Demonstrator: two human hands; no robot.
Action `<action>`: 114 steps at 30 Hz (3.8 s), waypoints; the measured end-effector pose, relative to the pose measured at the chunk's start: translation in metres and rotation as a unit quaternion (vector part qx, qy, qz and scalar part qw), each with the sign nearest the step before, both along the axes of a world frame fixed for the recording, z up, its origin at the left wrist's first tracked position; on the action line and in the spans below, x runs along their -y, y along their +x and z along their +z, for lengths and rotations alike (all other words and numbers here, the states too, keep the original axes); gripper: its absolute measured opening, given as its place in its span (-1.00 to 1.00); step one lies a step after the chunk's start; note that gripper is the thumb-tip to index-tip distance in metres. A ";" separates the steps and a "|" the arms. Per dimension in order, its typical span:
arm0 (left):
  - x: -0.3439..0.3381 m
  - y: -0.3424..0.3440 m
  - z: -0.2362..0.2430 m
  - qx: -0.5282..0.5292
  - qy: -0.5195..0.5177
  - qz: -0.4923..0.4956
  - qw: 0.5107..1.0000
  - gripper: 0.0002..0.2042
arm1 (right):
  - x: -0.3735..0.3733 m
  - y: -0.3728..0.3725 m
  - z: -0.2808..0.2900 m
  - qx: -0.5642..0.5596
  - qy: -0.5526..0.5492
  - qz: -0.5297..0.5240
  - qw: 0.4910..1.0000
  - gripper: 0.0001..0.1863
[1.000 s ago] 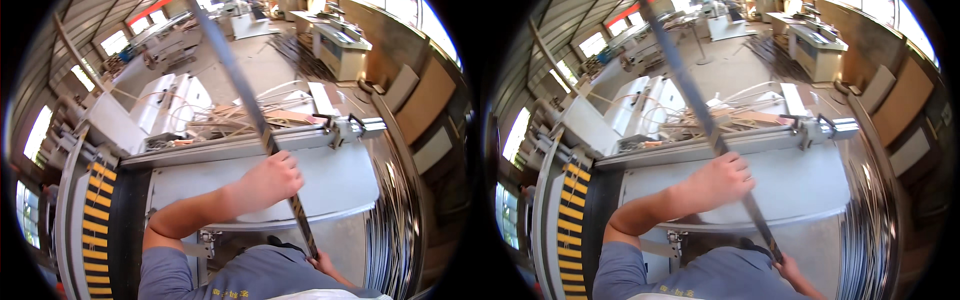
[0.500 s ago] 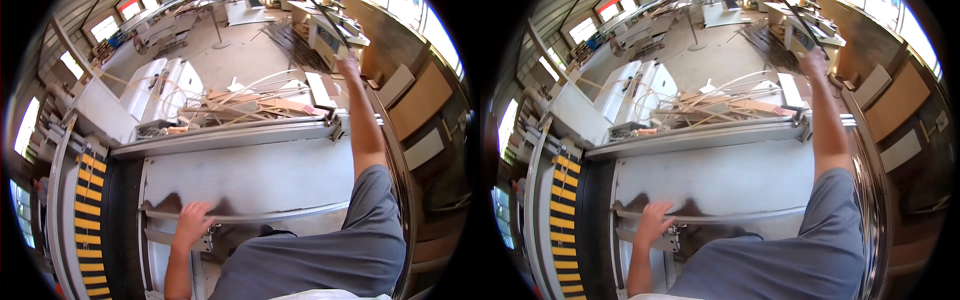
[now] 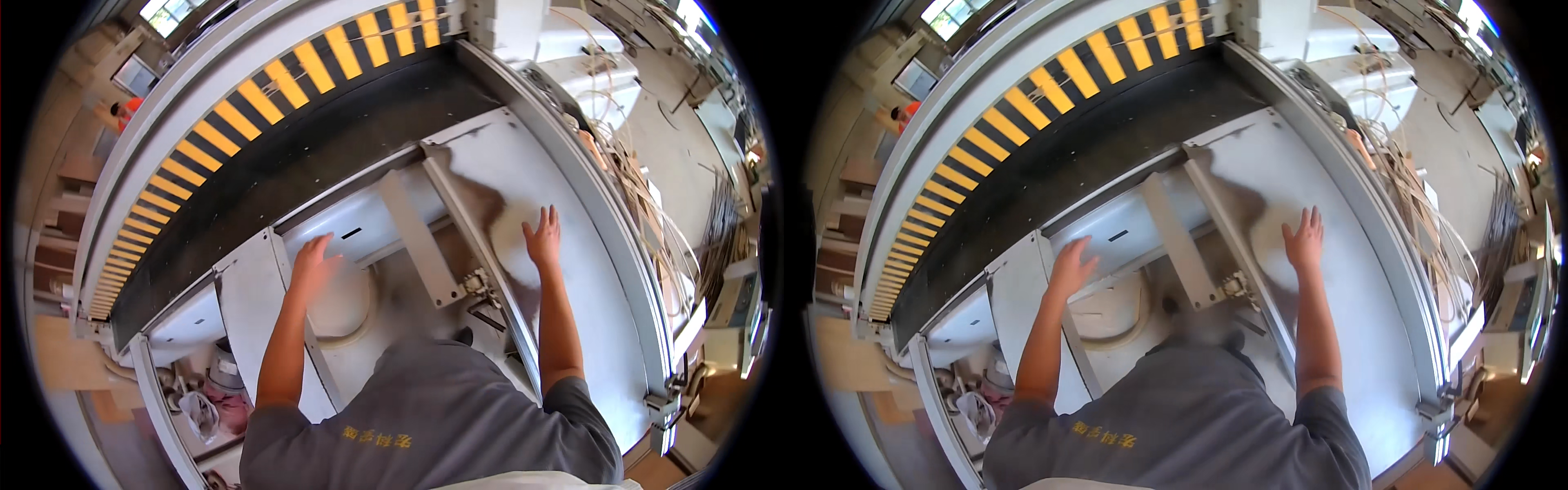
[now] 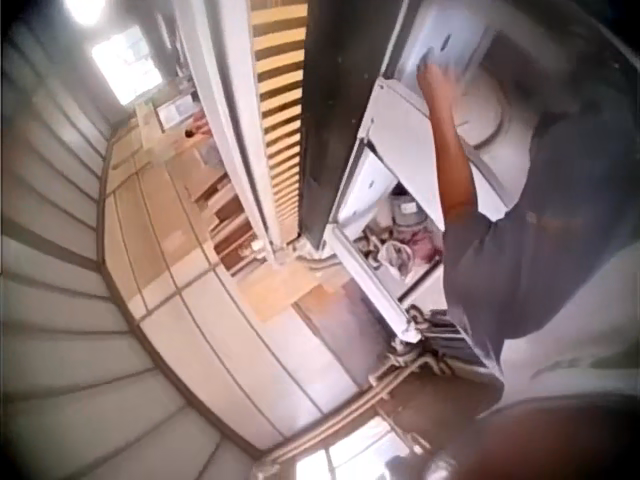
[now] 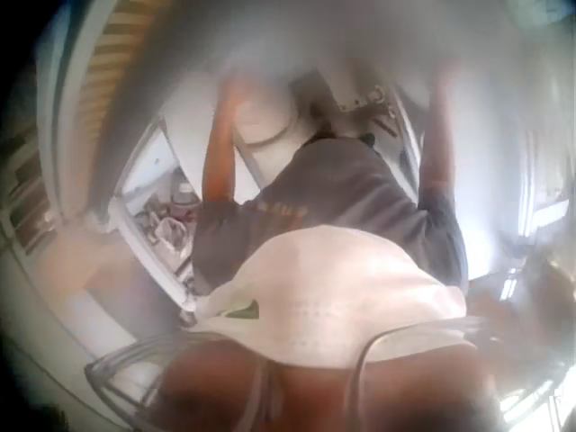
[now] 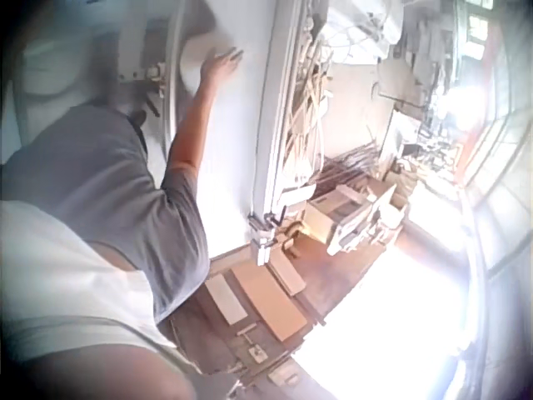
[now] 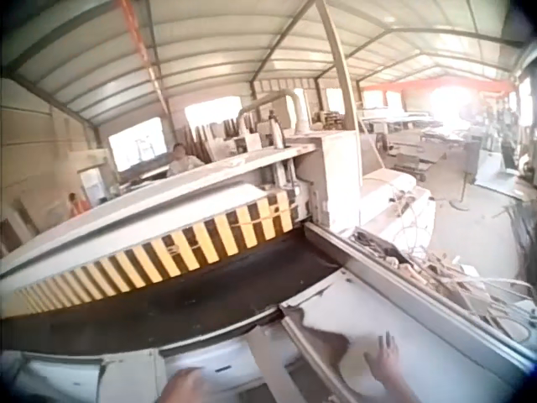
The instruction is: The person positions and feeds large wood boards into an automated panel saw machine, clearing away scrap pieces between cuts.
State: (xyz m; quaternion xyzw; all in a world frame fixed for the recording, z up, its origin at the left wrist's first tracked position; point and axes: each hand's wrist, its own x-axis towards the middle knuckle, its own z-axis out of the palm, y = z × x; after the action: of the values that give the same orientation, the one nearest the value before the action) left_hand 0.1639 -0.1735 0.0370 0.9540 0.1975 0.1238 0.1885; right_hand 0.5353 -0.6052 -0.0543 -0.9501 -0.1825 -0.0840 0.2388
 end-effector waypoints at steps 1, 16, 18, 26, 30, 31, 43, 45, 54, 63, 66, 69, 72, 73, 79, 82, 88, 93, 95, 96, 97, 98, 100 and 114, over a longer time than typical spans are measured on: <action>-0.013 0.012 0.003 0.044 0.008 0.003 0.999 -0.46 | -0.021 -0.004 -0.008 0.004 -0.001 0.006 1.000 -0.20; -0.224 0.164 -0.014 0.152 0.090 -0.036 0.984 -0.38 | -0.069 -0.031 -0.021 0.036 -0.144 -0.127 0.981 -0.27; -0.231 0.177 -0.015 0.146 0.100 -0.044 0.983 -0.37 | -0.069 -0.031 -0.020 0.042 -0.156 -0.129 0.978 -0.28; -0.283 0.209 -0.040 0.187 0.124 0.008 0.975 -0.37 | -0.061 -0.026 -0.026 0.040 -0.152 -0.124 0.980 -0.31; -0.378 0.172 -0.089 0.188 0.201 0.185 0.943 -0.36 | -0.051 -0.019 -0.040 0.058 -0.143 -0.106 0.982 -0.32; -0.408 0.147 -0.104 0.160 0.211 0.240 0.934 -0.35 | -0.054 -0.019 -0.041 0.061 -0.140 -0.094 0.984 -0.32; -0.383 -0.176 -0.159 -0.095 0.091 0.532 0.837 -0.16 | -0.035 0.002 -0.057 0.105 -0.130 -0.040 0.985 -0.29; -0.384 -0.225 -0.165 -0.126 0.154 0.518 0.832 -0.23 | -0.026 0.005 -0.064 0.110 -0.141 -0.043 0.983 -0.28; -0.413 -0.555 -0.164 -0.228 -0.036 0.661 0.714 -0.25 | -0.067 0.042 -0.020 -0.125 -0.239 -0.087 0.959 -0.47; -0.490 -0.372 -0.170 -0.118 0.129 0.521 0.835 -0.25 | -0.599 -0.079 0.059 0.142 -0.070 0.327 0.932 -0.33; -0.423 -0.255 -0.167 -0.131 0.154 0.426 0.882 -0.29 | -0.690 -0.102 0.029 0.145 -0.052 0.321 0.935 -0.25; -0.388 -0.247 -0.151 -0.099 0.133 0.397 0.903 -0.26 | -0.692 -0.135 -0.002 0.131 -0.108 0.329 0.929 -0.13; -0.366 -0.282 -0.161 -0.154 0.137 0.407 0.890 -0.23 | -0.663 -0.175 0.001 0.137 -0.148 0.332 0.922 -0.10; -0.362 -0.287 -0.165 -0.149 0.137 0.414 0.887 -0.22 | -0.653 -0.180 0.005 0.148 -0.158 0.336 0.917 -0.10; -0.328 -0.272 -0.161 -0.146 0.149 0.374 0.904 -0.22 | -0.584 -0.178 0.008 0.122 -0.146 0.304 0.934 -0.09; -0.308 -0.267 -0.169 -0.148 0.158 0.353 0.911 -0.22 | -0.554 -0.178 0.008 0.118 -0.150 0.292 0.937 -0.07; -0.310 -0.256 -0.165 -0.157 0.192 0.319 0.915 -0.21 | -0.512 -0.175 0.006 0.115 -0.158 0.260 0.946 -0.06; -0.307 -0.249 -0.166 -0.165 0.203 0.292 0.920 -0.20 | -0.471 -0.178 0.004 0.096 -0.164 0.243 0.951 -0.06; -0.311 -0.247 -0.163 -0.164 0.209 0.280 0.923 -0.19 | -0.460 -0.179 0.007 0.097 -0.167 0.238 0.952 -0.05; -0.313 -0.246 -0.163 -0.163 0.211 0.275 0.924 -0.19 | -0.457 -0.180 0.009 0.093 -0.165 0.232 0.954 -0.05; -0.314 -0.245 -0.162 -0.165 0.215 0.270 0.924 -0.19 | -0.454 -0.180 0.011 0.085 -0.170 0.230 0.954 -0.05; -0.313 -0.241 -0.161 -0.168 0.210 0.270 0.925 -0.19 | -0.450 -0.178 0.011 0.079 -0.176 0.228 0.954 -0.05; -0.311 -0.234 -0.157 -0.172 0.206 0.269 0.925 -0.20 | -0.442 -0.174 0.012 0.074 -0.178 0.222 0.956 -0.05; -0.272 -0.140 -0.092 -0.211 0.177 0.229 0.934 -0.23 | -0.421 -0.083 0.007 0.040 -0.155 0.278 0.947 -0.18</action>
State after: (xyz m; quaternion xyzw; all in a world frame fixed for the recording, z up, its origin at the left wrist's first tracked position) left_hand 0.0243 0.0981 -0.0550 0.9049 0.4209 -0.0075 -0.0629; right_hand 0.4526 -0.1840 -0.0474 -0.8829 -0.4593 -0.0230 0.0949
